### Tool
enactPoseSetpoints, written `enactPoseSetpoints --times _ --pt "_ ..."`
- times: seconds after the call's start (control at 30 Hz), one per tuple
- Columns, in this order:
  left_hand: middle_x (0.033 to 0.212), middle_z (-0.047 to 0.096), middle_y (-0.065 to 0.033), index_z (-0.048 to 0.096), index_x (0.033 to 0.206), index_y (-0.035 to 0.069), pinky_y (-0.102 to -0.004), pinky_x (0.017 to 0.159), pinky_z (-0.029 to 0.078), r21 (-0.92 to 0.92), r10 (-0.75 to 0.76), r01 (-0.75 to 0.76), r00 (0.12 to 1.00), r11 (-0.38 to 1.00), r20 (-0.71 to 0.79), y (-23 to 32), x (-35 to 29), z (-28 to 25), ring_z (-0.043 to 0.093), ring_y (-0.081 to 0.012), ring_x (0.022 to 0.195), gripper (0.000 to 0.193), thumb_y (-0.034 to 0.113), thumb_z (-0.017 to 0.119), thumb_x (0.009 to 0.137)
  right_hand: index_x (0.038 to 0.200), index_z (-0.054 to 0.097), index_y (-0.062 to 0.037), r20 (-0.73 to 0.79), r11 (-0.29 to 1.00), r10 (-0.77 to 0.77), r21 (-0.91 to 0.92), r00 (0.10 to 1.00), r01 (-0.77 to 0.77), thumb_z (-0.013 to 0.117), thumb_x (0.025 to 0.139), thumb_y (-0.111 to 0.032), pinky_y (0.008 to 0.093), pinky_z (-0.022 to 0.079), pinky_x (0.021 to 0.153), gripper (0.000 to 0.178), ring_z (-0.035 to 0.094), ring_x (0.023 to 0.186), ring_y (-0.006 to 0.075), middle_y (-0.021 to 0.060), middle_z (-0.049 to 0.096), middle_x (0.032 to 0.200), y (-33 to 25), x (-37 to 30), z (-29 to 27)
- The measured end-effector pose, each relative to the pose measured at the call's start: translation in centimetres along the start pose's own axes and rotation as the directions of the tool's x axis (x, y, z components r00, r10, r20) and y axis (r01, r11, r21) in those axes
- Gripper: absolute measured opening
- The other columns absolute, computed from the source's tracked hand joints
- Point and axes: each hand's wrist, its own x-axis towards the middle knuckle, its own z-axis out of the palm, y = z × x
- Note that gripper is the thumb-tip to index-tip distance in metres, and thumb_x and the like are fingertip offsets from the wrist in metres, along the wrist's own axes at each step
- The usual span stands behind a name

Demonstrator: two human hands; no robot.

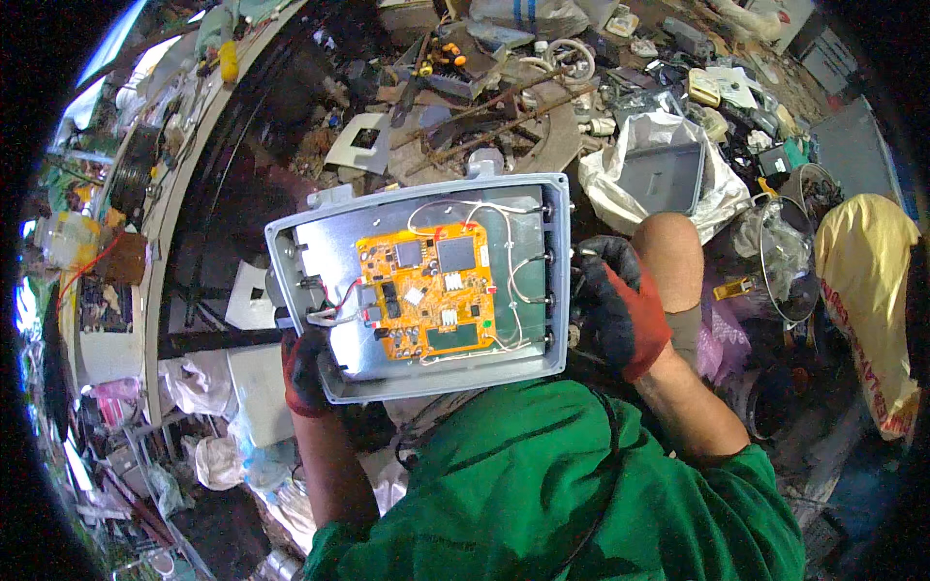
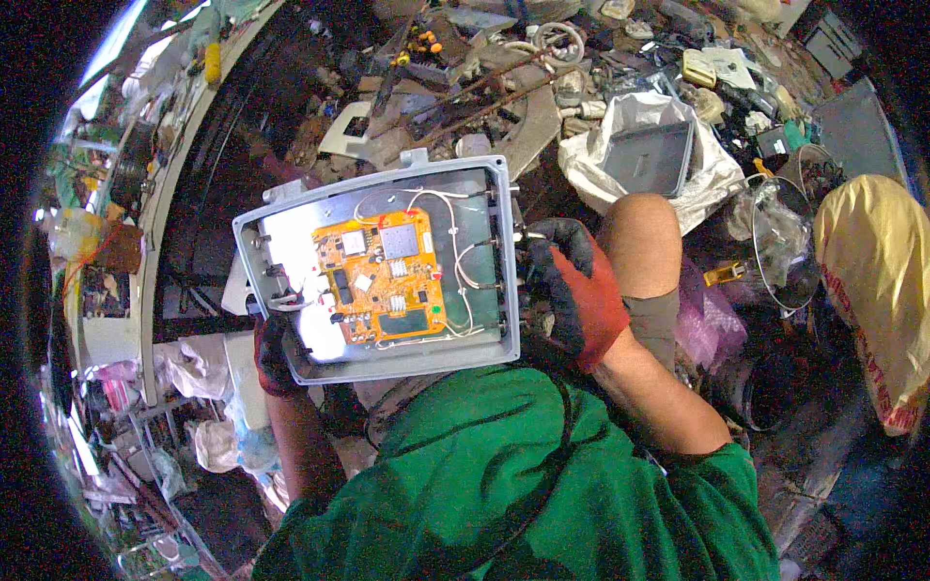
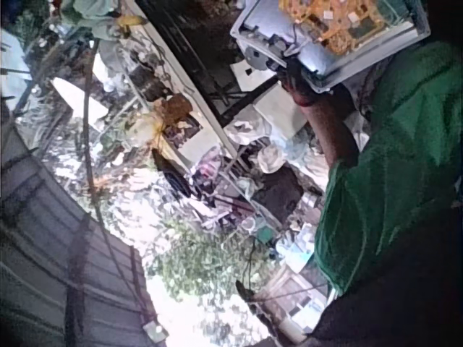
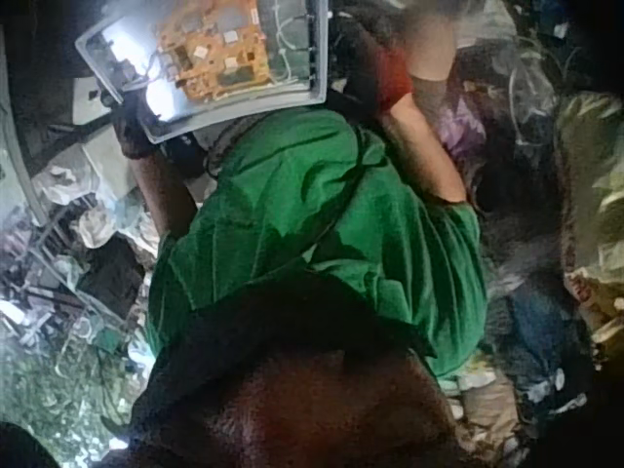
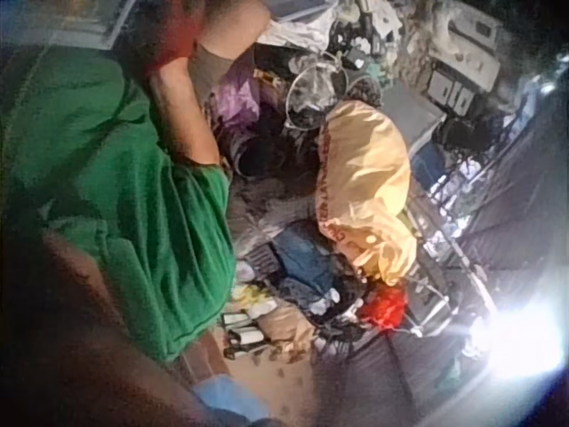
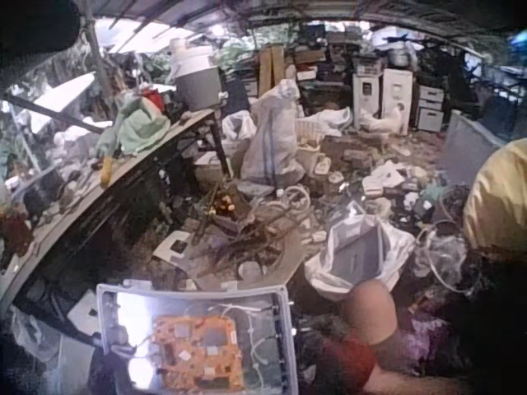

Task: The person disassembles an electronic enclosure using pliers and by hand, removing the casing and inspecting internal components.

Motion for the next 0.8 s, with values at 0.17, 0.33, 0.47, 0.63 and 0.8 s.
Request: enactPoseSetpoints --times 0.17,0.33,0.47,0.63,0.8 --pt "0.13 0.06 -0.0135 0.043 0.144 0.001 -0.0439 0.105 0.047 -0.132 -0.048 0.057 0.996 0.99 0.07 0.2 0.3 -0.7 0.059 -0.0282 0.119 0.061 0.024 0.061 0.09 0.118 0.056 -0.0065 0.05 0.962 0.107 0.248 0.993 -0.116 0.054 0.104 -0.022 0.027 0.051 0.066 0.021 0.06 0.078 0.0096 0.0025 0.065 0.092 -2.1 -0.1 0.2" --pt "0.14 0.055 -0.0157 0.044 0.147 0.006 -0.049 0.112 0.039 -0.349 -0.061 0.183 0.941 0.919 0.334 -0.9 1.1 -0.5 0.053 -0.0321 0.129 0.06 0.036 0.054 0.096 0.12 0.058 -0.0034 0.138 0.975 0.044 0.21 0.989 -0.073 0.056 0.101 -0.013 0.0279 0.054 0.075 0.022 0.063 0.086 0.0109 0.0047 0.067 0.1 -4.0 -1.2 0.6" --pt "0.144 0.053 -0.0146 0.042 0.148 0.005 -0.05 0.113 0.037 -0.112 -0.029 0.042 0.992 0.993 0.12 -2.2 0.6 -1.6 0.052 -0.0321 0.131 0.061 0.032 0.055 0.095 0.119 0.058 -0.0034 0.19 0.954 -0.026 0.298 0.981 -0.033 0.055 0.101 -0.017 0.0278 0.052 0.069 0.023 0.06 0.08 0.012 0.0061 0.064 0.101 -3.9 -1.1 2.3" --pt "0.138 0.057 -0.0156 0.046 0.144 0.001 -0.0476 0.113 0.038 -0.284 -0.033 0.079 0.986 0.956 0.162 -1.7 0.0 -2.3 0.054 -0.0314 0.128 0.057 0.033 0.054 0.097 0.121 0.062 -0.0065 0.103 0.948 0.157 0.262 0.982 -0.18 0.051 0.103 -0.014 0.0276 0.053 0.068 0.022 0.062 0.081 0.0107 0.0046 0.067 0.095 -1.1 1.2 1.0" --pt "0.137 0.057 -0.0142 0.047 0.142 -0.001 -0.0452 0.112 0.036 -0.067 0.053 -0.053 0.999 0.996 0.001 -2.5 -1.5 -3.8 0.053 -0.028 0.127 0.064 0.036 0.062 0.091 0.123 0.062 -0.0087 0.097 0.864 0.287 0.403 0.953 -0.301 0.054 0.103 -0.017 0.0294 0.055 0.066 0.023 0.064 0.082 0.0131 0.0039 0.068 0.099 1.5 2.7 2.3"
